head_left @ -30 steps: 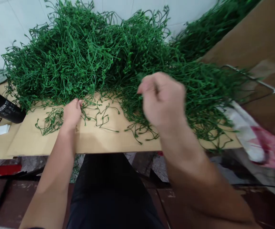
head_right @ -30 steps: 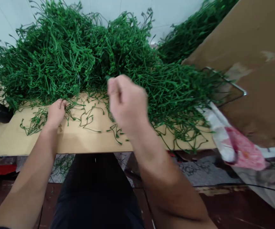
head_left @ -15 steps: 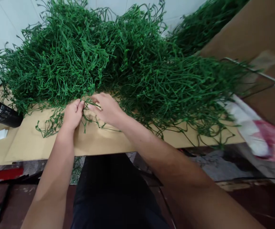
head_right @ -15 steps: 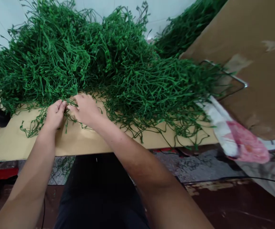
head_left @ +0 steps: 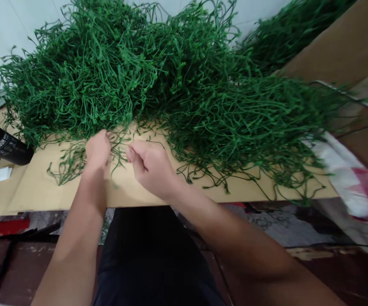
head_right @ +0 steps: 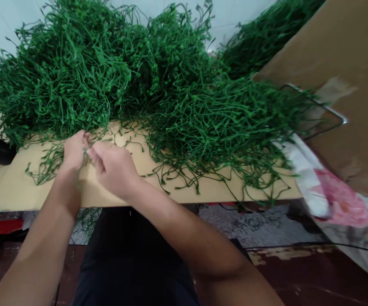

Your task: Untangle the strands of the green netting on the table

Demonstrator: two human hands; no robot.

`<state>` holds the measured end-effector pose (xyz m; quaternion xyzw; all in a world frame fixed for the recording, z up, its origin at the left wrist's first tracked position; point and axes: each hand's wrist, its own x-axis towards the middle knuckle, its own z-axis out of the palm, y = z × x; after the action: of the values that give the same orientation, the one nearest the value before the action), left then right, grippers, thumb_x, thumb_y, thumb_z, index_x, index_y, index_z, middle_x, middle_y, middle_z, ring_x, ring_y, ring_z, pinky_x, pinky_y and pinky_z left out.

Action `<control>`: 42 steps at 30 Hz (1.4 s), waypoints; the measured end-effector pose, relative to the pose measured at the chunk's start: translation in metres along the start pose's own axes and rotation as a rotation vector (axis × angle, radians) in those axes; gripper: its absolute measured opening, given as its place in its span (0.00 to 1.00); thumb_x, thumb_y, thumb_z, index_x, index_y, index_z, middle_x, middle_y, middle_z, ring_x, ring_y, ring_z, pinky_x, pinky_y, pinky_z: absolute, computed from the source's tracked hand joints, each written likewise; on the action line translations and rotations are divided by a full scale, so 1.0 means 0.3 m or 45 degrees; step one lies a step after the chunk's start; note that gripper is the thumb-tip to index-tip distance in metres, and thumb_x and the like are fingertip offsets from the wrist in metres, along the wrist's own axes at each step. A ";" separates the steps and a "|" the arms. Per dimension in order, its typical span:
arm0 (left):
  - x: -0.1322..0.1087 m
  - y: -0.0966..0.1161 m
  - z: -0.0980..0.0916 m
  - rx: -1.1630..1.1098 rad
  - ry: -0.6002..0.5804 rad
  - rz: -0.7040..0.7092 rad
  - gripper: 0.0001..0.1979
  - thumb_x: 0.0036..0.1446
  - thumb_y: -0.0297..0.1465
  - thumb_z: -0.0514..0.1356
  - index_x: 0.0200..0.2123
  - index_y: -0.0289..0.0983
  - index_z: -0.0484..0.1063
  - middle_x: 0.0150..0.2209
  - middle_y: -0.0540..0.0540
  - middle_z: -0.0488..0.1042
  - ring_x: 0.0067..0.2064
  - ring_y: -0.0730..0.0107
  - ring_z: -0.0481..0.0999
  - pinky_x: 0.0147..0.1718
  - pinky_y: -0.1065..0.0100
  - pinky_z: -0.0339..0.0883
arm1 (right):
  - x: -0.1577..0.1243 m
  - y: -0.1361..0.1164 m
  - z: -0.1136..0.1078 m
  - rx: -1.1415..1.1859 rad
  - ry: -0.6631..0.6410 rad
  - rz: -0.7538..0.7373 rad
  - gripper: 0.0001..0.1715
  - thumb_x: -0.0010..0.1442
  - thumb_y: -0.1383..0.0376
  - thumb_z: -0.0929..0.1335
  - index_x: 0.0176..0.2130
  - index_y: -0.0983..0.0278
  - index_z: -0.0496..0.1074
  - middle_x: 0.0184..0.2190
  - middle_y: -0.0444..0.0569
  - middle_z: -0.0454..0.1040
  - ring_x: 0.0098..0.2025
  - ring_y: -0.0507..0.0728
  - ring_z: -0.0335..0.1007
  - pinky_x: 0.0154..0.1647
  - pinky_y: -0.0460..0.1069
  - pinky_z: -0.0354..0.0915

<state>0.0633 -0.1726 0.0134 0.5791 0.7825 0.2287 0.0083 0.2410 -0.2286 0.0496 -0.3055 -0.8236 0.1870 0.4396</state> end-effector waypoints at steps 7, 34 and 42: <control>-0.009 -0.038 -0.012 -0.363 0.098 0.010 0.14 0.58 0.36 0.48 0.21 0.38 0.59 0.19 0.52 0.58 0.24 0.73 0.58 0.28 0.69 0.50 | -0.005 -0.010 -0.204 -0.334 0.284 -0.158 0.16 0.62 0.65 0.58 0.25 0.64 0.66 0.22 0.46 0.66 0.26 0.49 0.61 0.28 0.46 0.58; -0.033 0.038 -0.066 -1.090 -0.054 0.216 0.23 0.53 0.49 0.53 0.25 0.35 0.72 0.26 0.46 0.73 0.29 0.74 0.70 0.32 0.71 0.64 | 0.149 0.304 0.112 0.841 0.137 0.590 0.05 0.52 0.72 0.62 0.26 0.64 0.61 0.20 0.39 0.61 0.24 0.46 0.56 0.29 0.44 0.56; -0.026 0.097 -0.021 -1.111 0.102 0.237 0.21 0.41 0.42 0.66 0.36 0.37 0.68 0.35 0.48 0.72 0.32 0.76 0.69 0.32 0.74 0.64 | 0.108 0.280 0.114 0.441 0.060 0.249 0.05 0.51 0.72 0.60 0.30 0.65 0.64 0.25 0.41 0.62 0.28 0.48 0.55 0.32 0.45 0.53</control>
<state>0.0903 -0.1755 0.0277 0.5800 0.5571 0.5594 0.2010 0.2269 -0.1460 0.0024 -0.3083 -0.7349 0.3606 0.4846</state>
